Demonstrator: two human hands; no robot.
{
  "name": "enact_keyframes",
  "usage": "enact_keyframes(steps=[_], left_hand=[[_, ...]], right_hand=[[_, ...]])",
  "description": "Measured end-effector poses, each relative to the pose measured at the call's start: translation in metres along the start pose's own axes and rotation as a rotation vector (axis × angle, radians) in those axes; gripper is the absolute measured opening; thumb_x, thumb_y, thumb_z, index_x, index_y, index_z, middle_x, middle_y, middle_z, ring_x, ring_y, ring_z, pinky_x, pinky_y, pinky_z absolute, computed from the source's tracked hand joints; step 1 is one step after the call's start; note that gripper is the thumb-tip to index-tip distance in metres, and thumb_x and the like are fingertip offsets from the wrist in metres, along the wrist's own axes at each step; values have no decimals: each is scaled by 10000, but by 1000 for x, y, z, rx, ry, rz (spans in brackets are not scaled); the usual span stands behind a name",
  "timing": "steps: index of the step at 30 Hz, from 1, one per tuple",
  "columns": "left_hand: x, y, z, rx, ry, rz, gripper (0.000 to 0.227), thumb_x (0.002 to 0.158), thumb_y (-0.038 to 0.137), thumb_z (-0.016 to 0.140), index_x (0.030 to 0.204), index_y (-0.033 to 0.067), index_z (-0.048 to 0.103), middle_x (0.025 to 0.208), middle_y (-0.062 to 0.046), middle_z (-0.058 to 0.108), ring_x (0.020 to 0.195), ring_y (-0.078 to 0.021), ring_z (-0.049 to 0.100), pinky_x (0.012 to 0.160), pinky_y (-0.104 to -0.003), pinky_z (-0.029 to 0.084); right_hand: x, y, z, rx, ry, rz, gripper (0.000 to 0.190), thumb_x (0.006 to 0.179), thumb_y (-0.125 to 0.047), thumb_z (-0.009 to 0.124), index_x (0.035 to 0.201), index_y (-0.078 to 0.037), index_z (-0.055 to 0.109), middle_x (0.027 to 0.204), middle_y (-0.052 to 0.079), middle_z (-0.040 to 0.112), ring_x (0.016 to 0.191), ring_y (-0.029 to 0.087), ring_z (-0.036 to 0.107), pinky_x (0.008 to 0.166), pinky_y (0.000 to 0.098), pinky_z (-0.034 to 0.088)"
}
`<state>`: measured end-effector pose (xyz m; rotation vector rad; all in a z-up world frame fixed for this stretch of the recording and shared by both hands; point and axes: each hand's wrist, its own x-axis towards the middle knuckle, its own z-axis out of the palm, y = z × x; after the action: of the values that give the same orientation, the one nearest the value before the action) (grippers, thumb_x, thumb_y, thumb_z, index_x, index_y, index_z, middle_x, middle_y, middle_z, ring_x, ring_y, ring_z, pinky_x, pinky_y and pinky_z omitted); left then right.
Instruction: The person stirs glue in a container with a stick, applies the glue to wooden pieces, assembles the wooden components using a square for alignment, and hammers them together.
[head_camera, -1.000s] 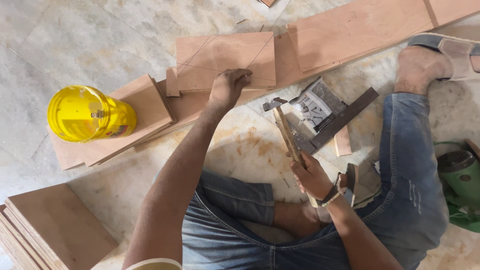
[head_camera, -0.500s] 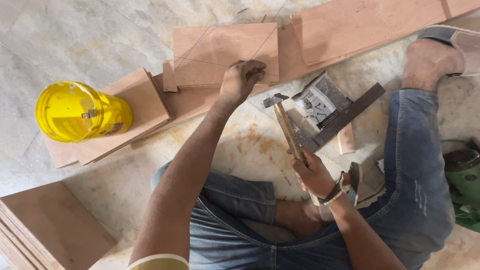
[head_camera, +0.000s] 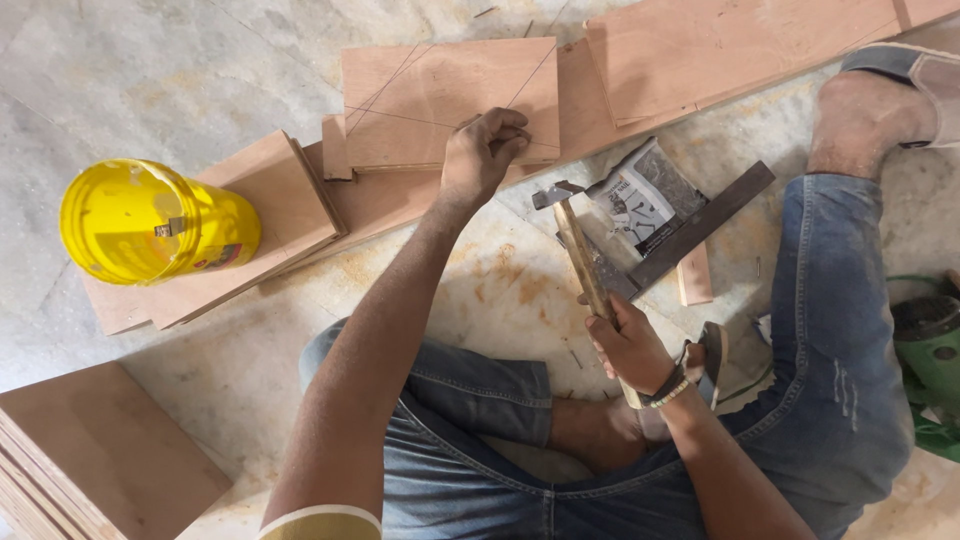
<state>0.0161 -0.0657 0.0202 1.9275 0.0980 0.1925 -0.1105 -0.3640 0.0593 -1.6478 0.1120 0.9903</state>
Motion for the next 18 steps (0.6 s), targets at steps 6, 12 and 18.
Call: enact_keyframes(steps=[6, 12, 18], left_hand=[[0, -4, 3, 32, -7, 1, 198, 923, 26, 747, 1107, 35, 678, 1047, -76, 756, 1016, -135, 772, 871, -268, 614], [-7, -5, 5, 125, 39, 111, 250, 897, 34, 776, 1131, 49, 691, 1058, -88, 752, 989, -150, 779, 882, -271, 653], [-5, -6, 0, 197, 56, 197, 431, 844, 80, 837, 1225, 43, 639, 957, -55, 789, 908, -164, 776, 838, -316, 630]], right_hand=[[1, 3, -1, -14, 4, -17, 326, 986, -178, 547, 1293, -71, 580, 582, -23, 483, 418, 80, 439, 383, 267, 408], [-2, -19, 5, -143, 157, -43, 324, 969, -180, 566, 1271, -74, 616, 583, 8, 485, 440, 107, 450, 399, 309, 404], [-6, -68, 1, -446, 240, -308, 358, 958, -169, 595, 1281, -15, 592, 706, 111, 639, 590, 215, 614, 563, 373, 498]])
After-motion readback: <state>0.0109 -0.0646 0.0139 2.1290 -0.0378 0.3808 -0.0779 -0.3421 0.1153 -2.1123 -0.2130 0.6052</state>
